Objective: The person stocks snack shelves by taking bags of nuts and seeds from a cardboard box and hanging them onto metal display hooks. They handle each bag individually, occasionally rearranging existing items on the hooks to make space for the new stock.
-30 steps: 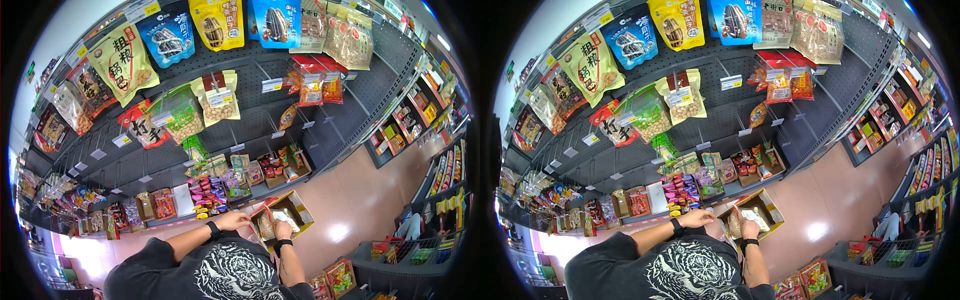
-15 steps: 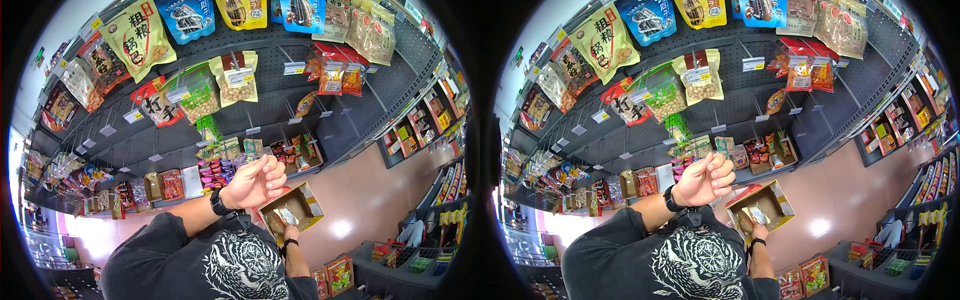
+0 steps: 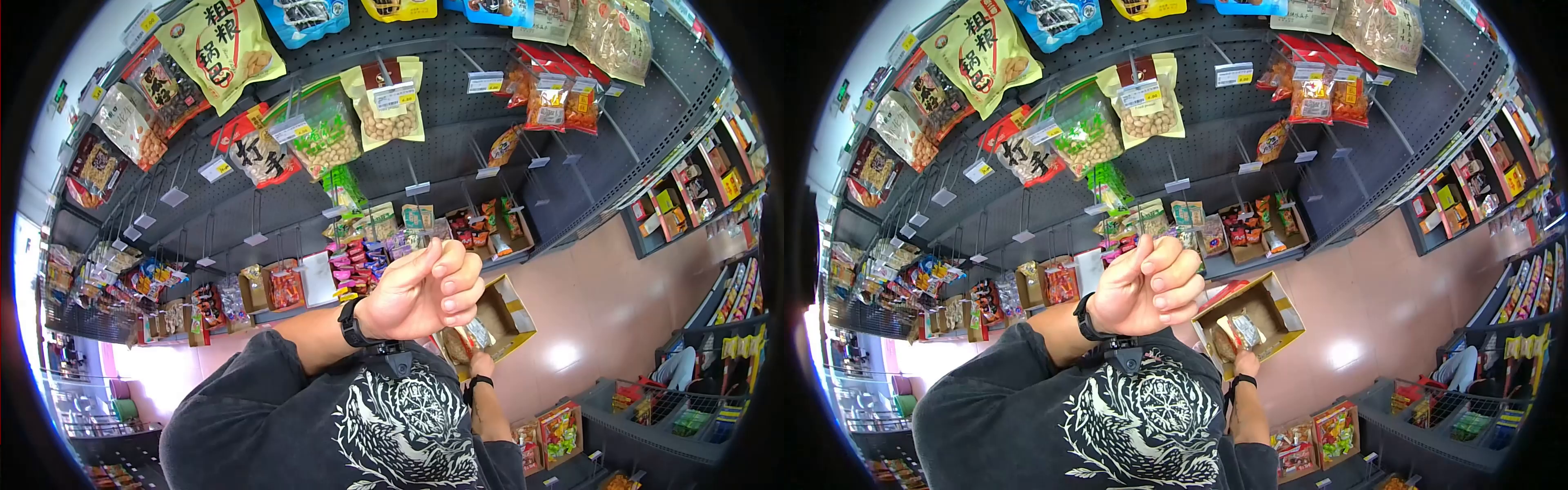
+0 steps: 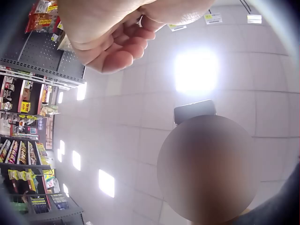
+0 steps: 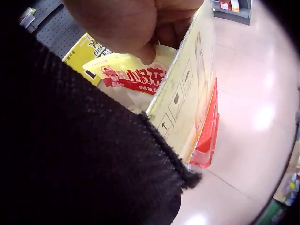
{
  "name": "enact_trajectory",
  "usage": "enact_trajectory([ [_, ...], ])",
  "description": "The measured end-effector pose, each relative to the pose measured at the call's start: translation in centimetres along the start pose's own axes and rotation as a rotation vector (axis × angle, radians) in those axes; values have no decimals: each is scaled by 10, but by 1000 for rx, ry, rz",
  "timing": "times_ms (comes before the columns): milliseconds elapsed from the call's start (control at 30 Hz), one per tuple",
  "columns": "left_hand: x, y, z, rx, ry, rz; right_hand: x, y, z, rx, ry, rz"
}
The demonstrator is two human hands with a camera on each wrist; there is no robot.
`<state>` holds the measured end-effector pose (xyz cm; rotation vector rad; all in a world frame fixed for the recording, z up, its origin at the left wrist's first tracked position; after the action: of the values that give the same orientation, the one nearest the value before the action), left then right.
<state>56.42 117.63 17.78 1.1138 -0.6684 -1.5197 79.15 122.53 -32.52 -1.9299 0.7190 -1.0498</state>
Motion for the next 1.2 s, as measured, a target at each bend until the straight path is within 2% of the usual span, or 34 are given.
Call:
enact_trajectory([
  [233,2,1,5,37,21,-31,3,2,0,-20,7,37],
  [333,4,1,9,-84,71,-17,9,-8,-6,-46,26,34],
  [400,7,-9,19,-247,206,135,16,-22,-16,-63,41,27],
  [433,8,-13,20,-247,210,136,18,-24,-19,-66,59,-18],
  [600,16,-31,29,-206,266,241,20,-10,-9,-94,117,-61],
  [700,16,-33,29,-189,282,204,29,-7,-12,-33,67,-103],
  [767,15,-32,27,-171,276,195,31,-8,-17,-19,6,-65],
  [867,13,-27,30,-161,294,235,32,-6,-17,-32,19,-26],
  [933,7,-22,32,54,240,181,35,-10,-20,-46,20,-27],
  [1067,8,-25,40,174,232,128,39,-14,-24,-71,-37,23],
  [1200,9,-32,44,203,226,125,44,-48,-37,-180,-98,99],
])
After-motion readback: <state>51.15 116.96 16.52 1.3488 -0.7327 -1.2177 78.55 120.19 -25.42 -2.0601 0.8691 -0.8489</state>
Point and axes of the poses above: each hand's wrist, its own x-axis away from the middle knuckle, its own y-axis out of the palm, z = x × y, the point moved 7 cm from there along -x, towards the middle knuckle, and after that the axes turned 4 degrees about -x, right-handed, at the moved point
